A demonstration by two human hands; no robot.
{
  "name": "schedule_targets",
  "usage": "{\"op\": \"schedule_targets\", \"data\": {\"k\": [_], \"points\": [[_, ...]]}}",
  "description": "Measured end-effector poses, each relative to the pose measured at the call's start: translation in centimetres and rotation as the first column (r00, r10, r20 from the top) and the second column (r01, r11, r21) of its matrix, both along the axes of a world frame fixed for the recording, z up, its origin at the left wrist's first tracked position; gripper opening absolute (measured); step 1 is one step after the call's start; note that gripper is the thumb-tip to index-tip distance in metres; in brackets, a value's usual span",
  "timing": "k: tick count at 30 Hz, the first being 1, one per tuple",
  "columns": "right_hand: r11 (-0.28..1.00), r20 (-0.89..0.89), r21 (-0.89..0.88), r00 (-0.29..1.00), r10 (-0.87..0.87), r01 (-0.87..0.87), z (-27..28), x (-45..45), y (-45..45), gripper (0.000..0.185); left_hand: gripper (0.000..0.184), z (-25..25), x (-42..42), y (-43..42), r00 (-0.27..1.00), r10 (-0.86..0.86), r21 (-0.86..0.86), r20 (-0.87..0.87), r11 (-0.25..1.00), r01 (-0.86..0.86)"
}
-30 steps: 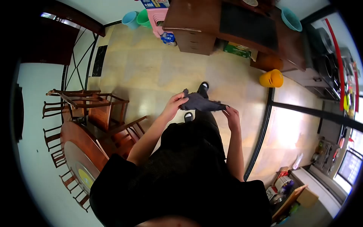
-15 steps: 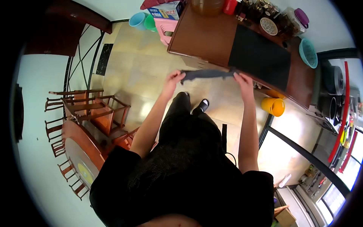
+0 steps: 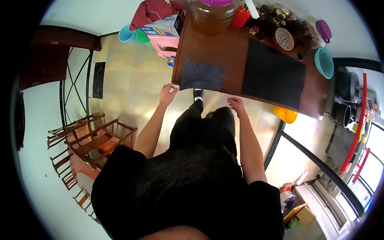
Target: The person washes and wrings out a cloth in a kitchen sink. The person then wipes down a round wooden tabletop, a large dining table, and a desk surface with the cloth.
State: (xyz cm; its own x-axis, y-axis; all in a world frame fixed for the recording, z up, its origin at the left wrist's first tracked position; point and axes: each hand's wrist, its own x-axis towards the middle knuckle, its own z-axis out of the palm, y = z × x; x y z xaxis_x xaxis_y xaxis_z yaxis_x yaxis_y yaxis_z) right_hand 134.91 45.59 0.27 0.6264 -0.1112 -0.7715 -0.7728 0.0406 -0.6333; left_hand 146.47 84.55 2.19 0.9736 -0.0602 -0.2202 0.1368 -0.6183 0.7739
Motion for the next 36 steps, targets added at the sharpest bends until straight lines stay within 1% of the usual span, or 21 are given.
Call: {"op": "schedule_targets", "data": {"k": [1, 2, 4, 5, 7, 8, 10, 11, 13, 16, 17, 19, 21, 23, 24, 25, 28, 31, 33, 35, 36], "points": [[0.999, -0.129, 0.021, 0.991, 0.027, -0.025, -1.3, -1.3, 0.2, 0.024, 0.020, -1.4, -0.1, 1.0, 0.997, 0.071, 0.068, -0.003, 0.995, -0.071], [1.000, -0.182, 0.028, 0.983, 0.016, -0.011, -1.1, -2.4, 1.0, 0.024, 0.022, -2.2, 0.2, 1.6, 0.991, 0.136, 0.133, 0.003, 0.982, -0.135], [1.000, -0.276, 0.028, 0.961, -0.002, 0.010, -0.1, -4.2, 1.6, 0.022, 0.024, -1.1, 1.0, 0.9, 0.995, -0.019, 0.170, 0.100, 0.986, 0.002], [0.998, -0.230, 0.023, 0.972, -0.049, 0.056, -1.1, -5.7, 1.4, 0.023, 0.025, -0.4, 1.6, 0.0, 0.985, -0.091, 0.187, 0.149, 0.980, 0.062], [0.998, 0.066, -0.026, 0.997, -0.048, 0.050, -2.0, -8.9, 0.7, 0.022, 0.026, -0.2, 2.8, -2.7, 0.950, -0.244, 0.157, 0.194, 0.964, 0.215], [0.991, -0.081, -0.016, 0.988, -0.134, 0.133, -1.6, -9.6, 0.1, 0.022, 0.030, -0.2, 3.4, -4.6, 0.917, -0.322, 0.133, 0.236, 0.945, 0.298], [0.948, -0.359, -0.031, 0.882, -0.305, 0.316, -0.3, -10.1, -0.1, 0.022, 0.032, -0.9, 4.4, -8.6, 0.848, -0.437, 0.151, 0.300, 0.900, 0.410], [0.966, -0.407, -0.092, 0.876, -0.259, 0.242, 2.0, -9.5, 0.1, 0.021, 0.038, -1.1, 5.0, -10.5, 0.812, -0.490, 0.137, 0.316, 0.871, 0.472], [0.980, -0.403, -0.115, 0.894, -0.196, 0.163, 3.8, -9.5, -0.6, 0.022, 0.046, -2.2, 5.8, -13.3, 0.689, -0.651, 0.253, 0.318, 0.759, 0.600], [0.957, -0.345, -0.152, 0.894, -0.287, 0.249, 5.8, -8.9, -1.1, 0.023, 0.050, -4.8, 7.1, -13.6, 0.543, -0.806, 0.325, 0.235, 0.592, 0.738], [0.946, -0.327, -0.170, 0.890, -0.317, 0.275, 6.4, -8.6, -1.1, 0.023, 0.050, -6.0, 8.3, -12.8, 0.451, -0.866, 0.350, 0.214, 0.499, 0.793], [0.952, -0.330, -0.181, 0.896, -0.296, 0.248, 7.0, -8.2, -1.4, 0.024, 0.049, -6.8, 11.8, -11.3, 0.304, -0.921, 0.395, 0.245, 0.381, 0.836], [0.955, -0.286, -0.173, 0.915, -0.283, 0.242, 7.4, -8.3, -1.5, 0.024, 0.049, -4.6, 17.6, -10.3, 0.449, -0.884, 0.390, 0.127, 0.461, 0.797], [0.950, -0.291, -0.172, 0.907, -0.303, 0.262, 8.0, -9.3, -1.2, 0.026, 0.047, -4.1, 23.6, -9.8, 0.690, -0.720, 0.461, 0.067, 0.636, 0.619], [0.948, -0.301, -0.167, 0.901, -0.312, 0.272, 8.2, -10.0, -1.1, 0.026, 0.049, -6.8, 25.7, -9.4, 0.761, -0.612, 0.532, 0.216, 0.727, 0.433], [0.946, -0.295, -0.163, 0.901, -0.317, 0.279, 7.8, -9.8, -1.3, 0.026, 0.050, -9.1, 27.8, -9.7, 0.786, -0.485, 0.567, 0.384, 0.796, 0.214], [0.940, -0.384, -0.164, 0.859, -0.339, 0.298, 7.0, -12.4, -0.5, 0.027, 0.053, -11.3, 29.4, -12.9, 0.834, -0.286, 0.568, 0.472, 0.822, -0.039], [0.940, -0.439, -0.144, 0.831, -0.342, 0.311, 6.8, -13.8, 0.8, 0.026, 0.056, -9.5, 25.8, -16.7, 0.811, -0.471, 0.584, 0.348, 0.785, 0.206], [0.941, -0.475, -0.109, 0.815, -0.332, 0.319, 6.6, -13.8, 1.5, 0.026, 0.055, -8.1, 21.4, -19.4, 0.781, -0.561, 0.482, 0.273, 0.783, 0.394], [0.955, -0.509, -0.086, 0.812, -0.286, 0.283, 5.9, -13.7, 2.0, 0.026, 0.053, -8.7, 15.6, -21.4, 0.682, -0.698, 0.409, 0.220, 0.701, 0.585], [0.960, -0.499, -0.084, 0.823, -0.272, 0.267, 5.6, -13.4, 2.0, 0.026, 0.052, -7.3, 13.3, -21.7, 0.626, -0.764, 0.369, 0.155, 0.632, 0.681]]}}
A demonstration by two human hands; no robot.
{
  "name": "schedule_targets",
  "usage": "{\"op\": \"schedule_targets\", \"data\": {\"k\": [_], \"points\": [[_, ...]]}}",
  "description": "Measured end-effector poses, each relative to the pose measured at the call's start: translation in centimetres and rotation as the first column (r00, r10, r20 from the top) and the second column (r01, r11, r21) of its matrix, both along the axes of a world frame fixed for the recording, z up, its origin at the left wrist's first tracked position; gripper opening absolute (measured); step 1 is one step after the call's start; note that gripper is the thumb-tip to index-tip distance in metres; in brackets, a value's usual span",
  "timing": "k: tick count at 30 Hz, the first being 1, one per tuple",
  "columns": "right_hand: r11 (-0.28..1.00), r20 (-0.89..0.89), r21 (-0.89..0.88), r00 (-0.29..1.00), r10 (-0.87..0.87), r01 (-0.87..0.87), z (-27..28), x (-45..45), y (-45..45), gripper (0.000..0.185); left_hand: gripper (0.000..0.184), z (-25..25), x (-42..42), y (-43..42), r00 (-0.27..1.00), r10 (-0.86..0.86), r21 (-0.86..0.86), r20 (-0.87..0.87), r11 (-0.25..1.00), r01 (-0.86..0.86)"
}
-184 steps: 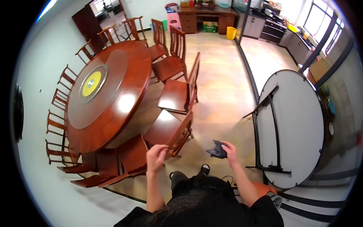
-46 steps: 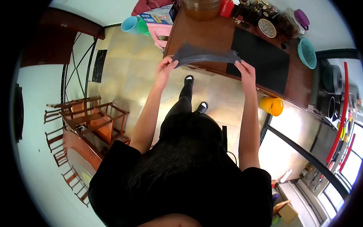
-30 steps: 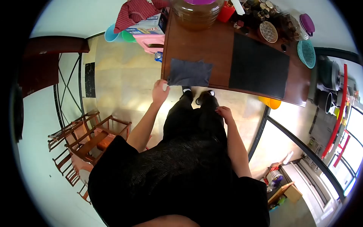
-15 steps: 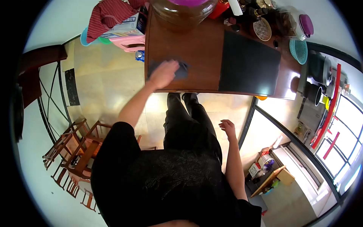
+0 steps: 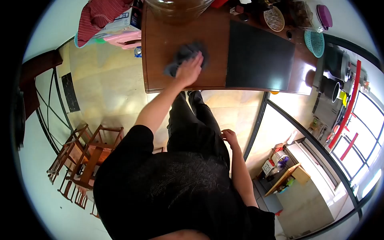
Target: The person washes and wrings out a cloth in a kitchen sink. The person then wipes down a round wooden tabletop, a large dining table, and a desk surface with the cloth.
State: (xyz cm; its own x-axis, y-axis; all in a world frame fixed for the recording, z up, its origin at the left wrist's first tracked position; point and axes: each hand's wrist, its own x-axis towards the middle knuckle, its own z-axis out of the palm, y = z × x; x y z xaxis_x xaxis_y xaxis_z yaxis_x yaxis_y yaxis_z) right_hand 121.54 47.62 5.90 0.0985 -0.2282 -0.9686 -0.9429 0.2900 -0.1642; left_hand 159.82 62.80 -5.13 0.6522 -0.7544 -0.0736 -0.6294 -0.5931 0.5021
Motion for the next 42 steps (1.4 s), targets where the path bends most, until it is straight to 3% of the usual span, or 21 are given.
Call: {"op": "schedule_targets", "data": {"k": [1, 4, 7, 9, 13, 14, 15, 17, 21, 23, 25, 27, 28, 31, 34, 39, 41, 42], "points": [[0.999, -0.005, 0.022, 0.999, 0.037, -0.036, -0.3, 0.6, -0.2, 0.026, 0.051, 1.1, -1.9, 0.1, 0.992, -0.091, 0.014, -0.082, 0.996, 0.093], [0.997, 0.088, -0.033, 0.993, 0.077, -0.075, -1.1, 3.0, -1.1, 0.026, 0.052, -0.3, -5.1, 2.0, 0.984, -0.179, -0.145, -0.027, 0.974, 0.173], [0.996, 0.180, -0.038, 0.980, 0.083, -0.078, -1.4, 5.8, -2.1, 0.024, 0.054, 1.3, -3.8, 4.8, 0.931, -0.333, 0.062, -0.151, 0.936, 0.345], [0.994, 0.213, -0.041, 0.971, 0.111, -0.105, -1.5, 7.2, -2.8, 0.024, 0.055, 1.6, -1.9, 7.3, 0.941, -0.270, 0.061, -0.204, 0.956, 0.288], [0.998, 0.273, -0.048, 0.960, 0.056, -0.045, -1.0, 7.9, -4.4, 0.024, 0.043, 0.6, 4.1, 10.5, 0.990, 0.132, -0.077, 0.043, 0.989, -0.129], [0.997, 0.260, -0.064, 0.964, 0.061, -0.046, -0.4, 8.0, -4.6, 0.023, 0.042, 0.2, 5.4, 10.8, 0.959, 0.265, -0.073, 0.099, 0.963, -0.258], [0.997, 0.251, -0.059, 0.967, 0.054, -0.041, -0.4, 7.3, -5.0, 0.023, 0.042, -1.6, 6.9, 10.9, 0.901, 0.343, -0.085, 0.265, 0.939, -0.333], [0.998, 0.220, -0.050, 0.974, 0.046, -0.036, -0.1, 5.0, -6.4, 0.023, 0.042, -3.3, 8.3, 9.4, 0.793, 0.514, -0.117, 0.327, 0.855, -0.506], [0.995, 0.118, -0.010, 0.988, 0.104, -0.104, -4.4, -4.0, -11.7, 0.022, 0.048, -5.2, 8.5, 3.2, 0.588, 0.723, -0.124, 0.364, 0.663, -0.739], [0.998, 0.070, -0.062, 0.998, 0.009, -0.005, -4.4, -5.1, -14.4, 0.023, 0.049, -6.0, 8.0, -0.8, 0.514, 0.768, -0.120, 0.382, 0.592, -0.797], [0.997, 0.069, -0.073, 0.997, -0.017, 0.022, -3.9, -4.8, -18.4, 0.025, 0.048, -4.4, 6.7, -6.6, 0.614, 0.681, -0.012, 0.399, 0.674, -0.739], [0.999, 0.085, -0.041, 0.996, 0.015, -0.011, -2.7, -3.8, -22.9, 0.026, 0.047, -3.5, 4.2, -13.6, 0.679, 0.635, -0.049, 0.368, 0.743, -0.668], [0.995, 0.081, -0.079, 0.994, 0.070, -0.063, -2.4, -3.4, -24.8, 0.026, 0.048, -2.8, 3.0, -17.1, 0.723, 0.607, -0.045, 0.330, 0.775, -0.630], [0.980, 0.142, -0.201, 0.989, 0.033, -0.004, -0.9, -1.7, -29.5, 0.024, 0.047, -1.5, -1.5, -26.4, 0.851, 0.492, -0.112, 0.183, 0.871, -0.479], [0.973, 0.203, -0.224, 0.979, 0.001, 0.045, 0.4, -0.7, -31.5, 0.023, 0.045, -0.9, -6.1, -31.6, 0.968, 0.237, -0.157, 0.088, 0.962, -0.221], [0.977, 0.200, -0.201, 0.980, -0.024, 0.065, -0.9, 0.0, -28.6, 0.024, 0.041, -2.0, -11.0, -29.9, 1.000, -0.011, -0.249, 0.029, 0.968, 0.018], [0.995, 0.114, -0.101, 0.993, 0.015, -0.003, -1.3, 0.3, -25.8, 0.023, 0.039, -2.1, -11.3, -26.1, 0.991, -0.134, -0.265, 0.022, 0.955, 0.135], [0.990, 0.103, -0.095, 0.988, 0.116, -0.107, -2.4, -0.2, -24.5, 0.022, 0.038, -1.9, -11.4, -23.6, 0.986, -0.166, -0.287, -0.028, 0.946, 0.151]]}}
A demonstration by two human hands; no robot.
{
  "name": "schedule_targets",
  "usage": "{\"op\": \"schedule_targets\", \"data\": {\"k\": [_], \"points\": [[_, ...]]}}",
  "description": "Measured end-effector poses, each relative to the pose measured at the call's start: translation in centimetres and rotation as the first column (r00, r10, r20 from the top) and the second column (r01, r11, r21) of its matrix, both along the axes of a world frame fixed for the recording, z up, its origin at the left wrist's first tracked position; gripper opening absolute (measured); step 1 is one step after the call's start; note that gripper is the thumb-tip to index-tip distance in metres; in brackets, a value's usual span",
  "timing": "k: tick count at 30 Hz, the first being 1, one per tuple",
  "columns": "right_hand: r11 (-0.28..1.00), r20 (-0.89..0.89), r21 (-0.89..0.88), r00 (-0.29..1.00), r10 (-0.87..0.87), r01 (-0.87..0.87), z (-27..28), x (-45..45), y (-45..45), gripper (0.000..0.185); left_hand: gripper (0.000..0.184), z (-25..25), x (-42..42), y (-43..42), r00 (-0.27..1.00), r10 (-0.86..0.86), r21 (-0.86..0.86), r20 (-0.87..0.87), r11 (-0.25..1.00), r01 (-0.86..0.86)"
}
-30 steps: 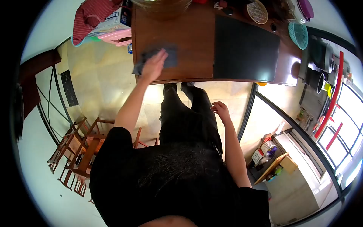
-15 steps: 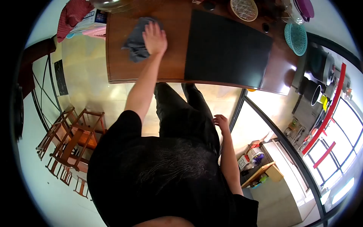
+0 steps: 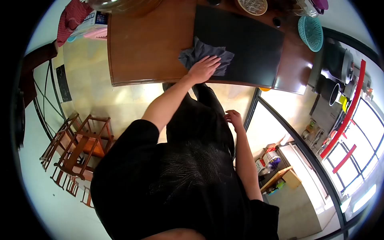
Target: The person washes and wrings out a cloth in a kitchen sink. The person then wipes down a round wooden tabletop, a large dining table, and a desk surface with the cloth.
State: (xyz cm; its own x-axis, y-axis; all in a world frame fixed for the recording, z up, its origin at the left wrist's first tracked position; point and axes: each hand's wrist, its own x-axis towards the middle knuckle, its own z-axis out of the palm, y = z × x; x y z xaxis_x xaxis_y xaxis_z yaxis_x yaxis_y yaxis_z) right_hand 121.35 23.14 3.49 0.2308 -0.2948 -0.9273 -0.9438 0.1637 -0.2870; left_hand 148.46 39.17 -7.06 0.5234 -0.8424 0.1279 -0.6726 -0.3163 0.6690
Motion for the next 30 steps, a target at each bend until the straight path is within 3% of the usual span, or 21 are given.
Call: {"op": "schedule_targets", "data": {"k": [2, 5, 10, 15, 19, 22, 25, 27, 30], "points": [[0.986, -0.034, -0.023, 0.986, 0.166, -0.167, -1.9, -0.3, 2.6, 0.021, 0.042, 0.6, 0.4, 5.6, 1.000, -0.011, 0.064, -0.019, 0.998, 0.013], [0.986, 0.038, -0.037, 0.986, 0.161, -0.160, -3.8, 1.4, 5.1, 0.021, 0.051, 2.3, 1.7, 14.0, 0.999, 0.041, 0.208, -0.001, 0.977, -0.040], [0.974, 0.084, 0.090, 0.976, 0.199, -0.206, -2.7, 9.2, 9.4, 0.021, 0.053, 1.0, 3.5, 26.3, 0.935, 0.334, 0.249, 0.121, 0.902, -0.354], [0.954, 0.274, 0.121, 0.933, 0.234, -0.275, -1.5, 12.8, 12.7, 0.021, 0.048, -0.5, 4.4, 34.2, 0.737, 0.629, 0.199, 0.247, 0.712, -0.674], [0.937, 0.311, 0.127, 0.910, 0.273, -0.324, -1.2, 10.8, 11.4, 0.021, 0.045, -1.0, 3.1, 31.7, 0.535, 0.799, 0.163, 0.276, 0.509, -0.845], [0.956, 0.192, 0.143, 0.955, 0.228, -0.257, -2.7, 6.7, 7.5, 0.019, 0.047, -2.4, 1.4, 27.1, 0.312, 0.887, 0.107, 0.341, 0.293, -0.950], [0.962, 0.145, 0.163, 0.970, 0.195, -0.218, -3.8, 1.3, 2.2, 0.019, 0.048, -3.6, -0.6, 20.6, 0.186, 0.904, 0.094, 0.385, 0.162, -0.982], [0.983, 0.071, 0.109, 0.987, 0.142, -0.149, -3.6, -2.6, -1.6, 0.020, 0.051, -3.5, -2.7, 15.0, 0.222, 0.889, 0.142, 0.402, 0.179, -0.974], [0.994, 0.101, 0.075, 0.991, -0.088, 0.081, -2.7, -9.5, -7.5, 0.021, 0.052, -1.2, -6.3, 5.1, 0.413, 0.849, 0.217, 0.330, 0.358, -0.908]]}}
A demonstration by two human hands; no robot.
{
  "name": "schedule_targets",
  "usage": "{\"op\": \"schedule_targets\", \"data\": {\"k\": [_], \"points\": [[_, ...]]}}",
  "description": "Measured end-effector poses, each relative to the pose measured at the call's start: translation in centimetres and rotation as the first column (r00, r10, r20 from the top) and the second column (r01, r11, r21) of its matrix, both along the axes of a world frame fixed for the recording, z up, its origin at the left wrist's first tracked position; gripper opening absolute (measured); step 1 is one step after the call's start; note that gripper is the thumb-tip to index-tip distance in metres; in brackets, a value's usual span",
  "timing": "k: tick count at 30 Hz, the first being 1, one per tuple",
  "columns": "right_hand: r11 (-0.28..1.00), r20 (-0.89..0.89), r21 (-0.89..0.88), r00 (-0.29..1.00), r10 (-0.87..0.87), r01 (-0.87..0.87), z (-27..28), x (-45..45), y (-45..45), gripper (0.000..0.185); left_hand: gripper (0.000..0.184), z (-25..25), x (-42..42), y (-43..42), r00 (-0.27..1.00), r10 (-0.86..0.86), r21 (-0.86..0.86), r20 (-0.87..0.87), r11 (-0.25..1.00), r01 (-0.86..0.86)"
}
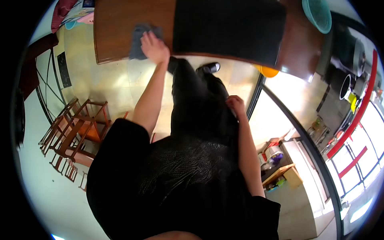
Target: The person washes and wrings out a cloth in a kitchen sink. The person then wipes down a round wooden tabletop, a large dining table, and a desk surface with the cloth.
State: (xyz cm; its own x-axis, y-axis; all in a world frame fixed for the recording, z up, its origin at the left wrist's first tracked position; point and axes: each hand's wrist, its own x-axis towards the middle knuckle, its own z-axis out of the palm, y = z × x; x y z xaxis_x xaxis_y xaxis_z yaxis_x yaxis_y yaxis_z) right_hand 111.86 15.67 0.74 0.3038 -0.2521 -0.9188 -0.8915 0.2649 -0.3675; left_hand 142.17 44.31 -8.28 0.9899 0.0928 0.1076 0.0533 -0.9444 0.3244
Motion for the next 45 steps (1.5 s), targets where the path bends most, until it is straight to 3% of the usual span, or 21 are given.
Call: {"op": "schedule_targets", "data": {"k": [3, 5, 7, 9, 12, 13, 15, 16, 17, 19, 21, 23, 25, 26, 31, 34, 37, 38, 41, 42, 45], "points": [[0.988, -0.066, -0.129, 0.993, -0.098, 0.089, 0.0, -8.3, -5.1, 0.022, 0.050, 1.3, -3.5, -10.6, 0.988, -0.134, 0.022, -0.078, 0.990, 0.136], [0.976, -0.125, -0.128, 0.973, -0.194, 0.178, 1.5, -11.5, -6.8, 0.023, 0.047, 0.8, -5.7, -16.6, 0.937, -0.347, -0.116, -0.031, 0.933, 0.341], [0.952, -0.117, -0.112, 0.948, -0.297, 0.285, 2.3, -15.1, -7.6, 0.023, 0.042, 4.4, -6.2, -21.6, 0.778, -0.624, -0.228, -0.079, 0.771, 0.595], [0.926, -0.148, -0.138, 0.918, -0.369, 0.350, 2.9, -16.7, -7.4, 0.024, 0.048, 2.0, -8.0, -25.3, 0.589, -0.808, -0.152, 0.001, 0.582, 0.799], [0.917, -0.229, -0.096, 0.888, -0.399, 0.387, 2.0, -18.0, -6.5, 0.028, 0.054, 0.8, -7.7, -26.2, 0.305, -0.952, -0.178, 0.012, 0.298, 0.938], [0.942, -0.226, -0.058, 0.914, -0.336, 0.332, 1.4, -18.4, -6.1, 0.026, 0.055, 0.8, -7.3, -25.8, 0.219, -0.976, -0.158, 0.004, 0.215, 0.964], [0.971, -0.108, -0.239, 0.994, -0.021, -0.006, -0.5, -17.7, -4.8, 0.025, 0.054, 0.2, -5.3, -24.7, 0.087, -0.996, -0.203, 0.007, 0.084, 0.976], [0.901, -0.172, -0.392, 0.977, 0.127, -0.186, -1.7, -17.3, -4.0, 0.024, 0.054, -0.2, -3.7, -23.9, 0.019, -1.000, -0.207, 0.008, 0.017, 0.978], [0.861, -0.309, -0.395, 0.929, 0.204, -0.321, -1.4, -15.3, -3.5, 0.025, 0.054, -0.4, -2.5, -23.0, -0.045, -0.999, -0.215, 0.011, -0.047, 0.976], [0.826, -0.353, -0.349, 0.879, 0.321, -0.442, 0.2, -10.3, -3.1, 0.023, 0.050, 0.3, 1.5, -19.9, 0.066, -0.998, -0.225, -0.017, 0.069, 0.972], [0.995, -0.183, -0.090, 0.981, -0.063, 0.047, -0.2, -7.3, -3.5, 0.021, 0.046, 1.7, 6.5, -15.9, 0.295, -0.955, -0.213, -0.040, 0.296, 0.931], [0.973, -0.158, -0.016, 0.960, -0.231, 0.231, 1.3, -1.1, -3.2, 0.019, 0.043, 1.8, 11.7, -10.4, 0.553, -0.833, -0.147, -0.017, 0.550, 0.822], [0.980, -0.071, 0.005, 0.978, -0.196, 0.197, 0.7, 3.4, -2.7, 0.022, 0.043, 0.8, 16.6, -4.0, 0.749, -0.663, -0.047, 0.001, 0.748, 0.662], [0.989, -0.037, -0.002, 0.989, -0.146, 0.146, 0.5, 5.6, -2.3, 0.021, 0.044, -0.6, 18.7, -0.8, 0.821, -0.570, 0.098, 0.040, 0.820, 0.564], [0.983, 0.141, 0.075, 0.975, -0.175, 0.165, 1.8, 15.4, 3.0, 0.017, 0.048, -1.2, 23.2, 7.3, 0.913, -0.405, 0.111, 0.048, 0.911, 0.398], [0.992, 0.251, 0.126, 0.967, -0.040, 0.009, 2.9, 16.3, 5.3, 0.018, 0.051, -2.8, 22.8, 4.8, 0.965, -0.240, 0.141, 0.110, 0.964, 0.224], [0.984, 0.255, 0.146, 0.957, -0.141, 0.106, 3.0, 14.1, 5.3, 0.018, 0.052, -3.5, 22.6, -0.9, 0.977, -0.170, 0.189, 0.131, 0.971, 0.144], [0.966, 0.133, 0.124, 0.961, -0.242, 0.226, 3.2, 13.3, 4.7, 0.019, 0.051, -2.7, 22.3, -3.7, 0.965, -0.234, 0.195, 0.116, 0.958, 0.209], [0.894, 0.021, -0.045, 0.895, -0.445, 0.445, 3.3, 8.5, 3.7, 0.021, 0.049, -1.1, 19.6, -13.4, 0.884, -0.457, 0.165, 0.099, 0.883, 0.439], [0.884, -0.027, -0.078, 0.885, -0.465, 0.462, 2.7, 6.0, 3.6, 0.022, 0.048, 0.0, 18.4, -17.1, 0.839, -0.542, 0.062, 0.048, 0.840, 0.539], [0.822, -0.124, -0.091, 0.813, -0.569, 0.562, 2.7, 0.3, 5.1, 0.025, 0.047, 2.6, 13.1, -26.0, 0.581, -0.814, -0.192, 0.008, 0.569, 0.800]]}}
